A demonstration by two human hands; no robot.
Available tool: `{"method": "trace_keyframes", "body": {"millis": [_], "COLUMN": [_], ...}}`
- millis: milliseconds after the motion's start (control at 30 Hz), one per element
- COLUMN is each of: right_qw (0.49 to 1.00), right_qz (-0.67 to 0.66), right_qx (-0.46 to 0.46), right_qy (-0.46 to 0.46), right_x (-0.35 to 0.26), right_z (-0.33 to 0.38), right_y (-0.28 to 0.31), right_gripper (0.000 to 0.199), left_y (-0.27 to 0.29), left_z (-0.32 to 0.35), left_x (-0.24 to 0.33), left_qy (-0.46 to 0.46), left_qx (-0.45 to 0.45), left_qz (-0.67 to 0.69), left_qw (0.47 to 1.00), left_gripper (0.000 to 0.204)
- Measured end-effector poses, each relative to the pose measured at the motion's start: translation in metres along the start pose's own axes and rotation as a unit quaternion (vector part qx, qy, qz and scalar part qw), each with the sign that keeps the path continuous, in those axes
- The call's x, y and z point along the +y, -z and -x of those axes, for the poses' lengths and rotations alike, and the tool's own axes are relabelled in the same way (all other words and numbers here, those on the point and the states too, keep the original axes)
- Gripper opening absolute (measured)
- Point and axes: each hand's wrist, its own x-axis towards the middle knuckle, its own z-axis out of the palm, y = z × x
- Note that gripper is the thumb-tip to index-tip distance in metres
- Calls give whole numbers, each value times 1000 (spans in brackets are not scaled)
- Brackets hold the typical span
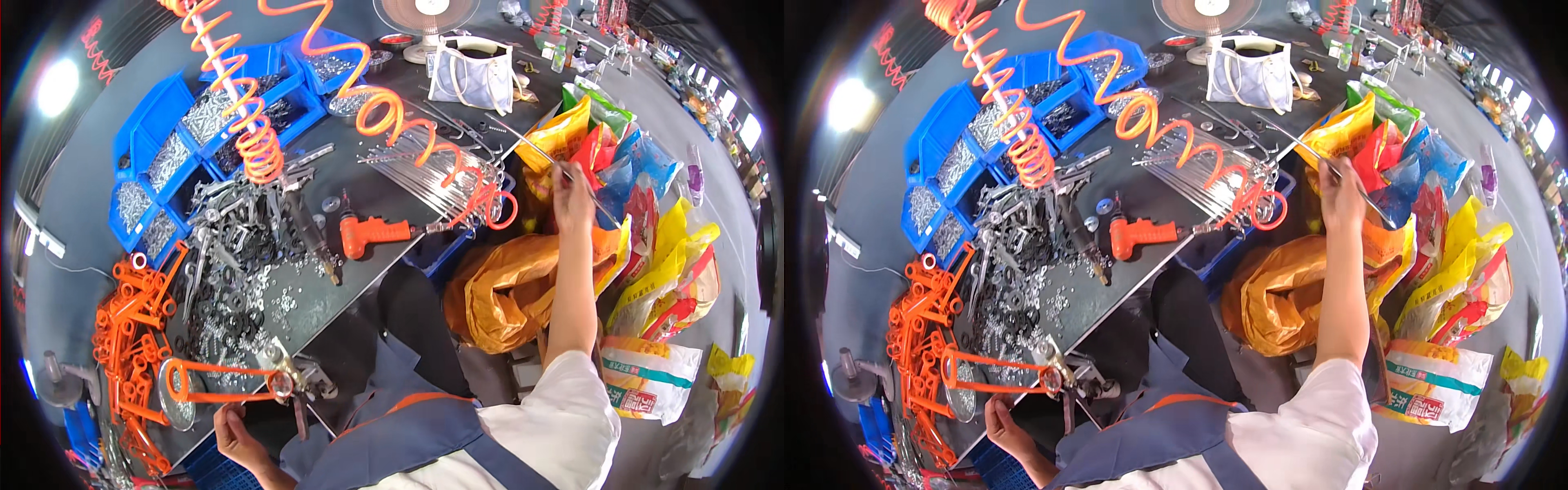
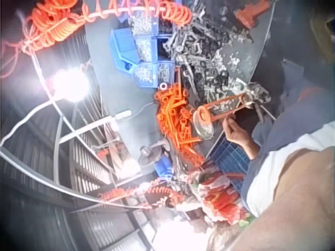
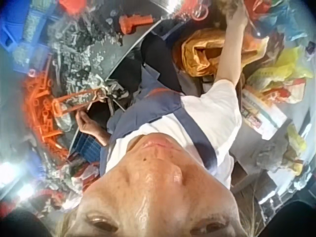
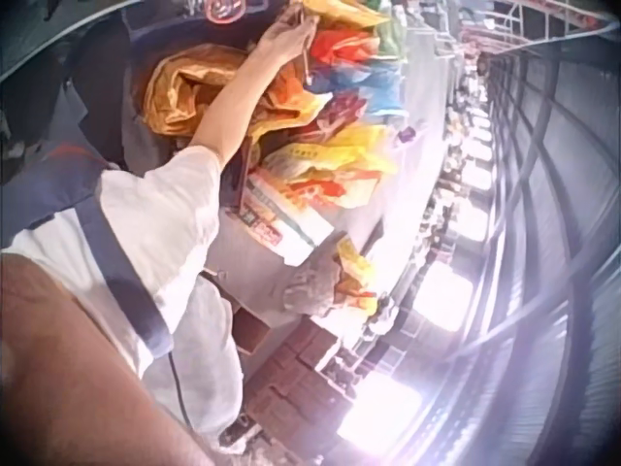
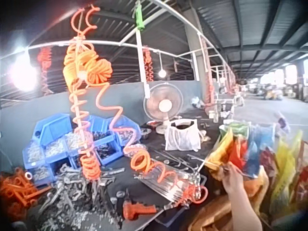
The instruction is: Assembling small mechanical components using a jig, washers, screws, an electric screwdriver, and a sealant gun.
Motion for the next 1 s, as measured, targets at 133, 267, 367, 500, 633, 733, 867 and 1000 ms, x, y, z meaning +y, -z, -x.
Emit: {"method": "trace_keyframes", "body": {"millis": [133,267,367,500,633,733,867,1000], "right_qw": [995,986,982,969,945,968,964,976], "right_qz": [-47,-56,-44,-22,64,92,173,177], "right_qx": [42,124,149,76,15,-25,-18,-36], "right_qy": [-78,-99,-112,-234,-322,-230,-201,-119], "right_x": [94,149,172,195,171,146,93,50], "right_z": [-134,-216,-253,-241,-219,-200,-141,8], "right_y": [33,21,18,0,10,30,49,13], "right_gripper": [11,12,22,50,43,27,10,11], "left_y": [-8,-19,-35,-45,-55,-59,-70,-77], "left_z": [-5,2,4,7,-4,-6,-14,-14], "left_x": [-22,-19,-19,-29,-45,-51,-62,-76], "left_qy": [-1,-32,-3,4,53,82,53,74], "left_qx": [8,-52,-86,-54,-36,-48,-92,-79], "left_qz": [23,21,19,19,166,256,305,341], "left_qw": [1000,998,996,998,984,962,947,934], "left_gripper": [41,64,78,86,88,90,89,93]}}
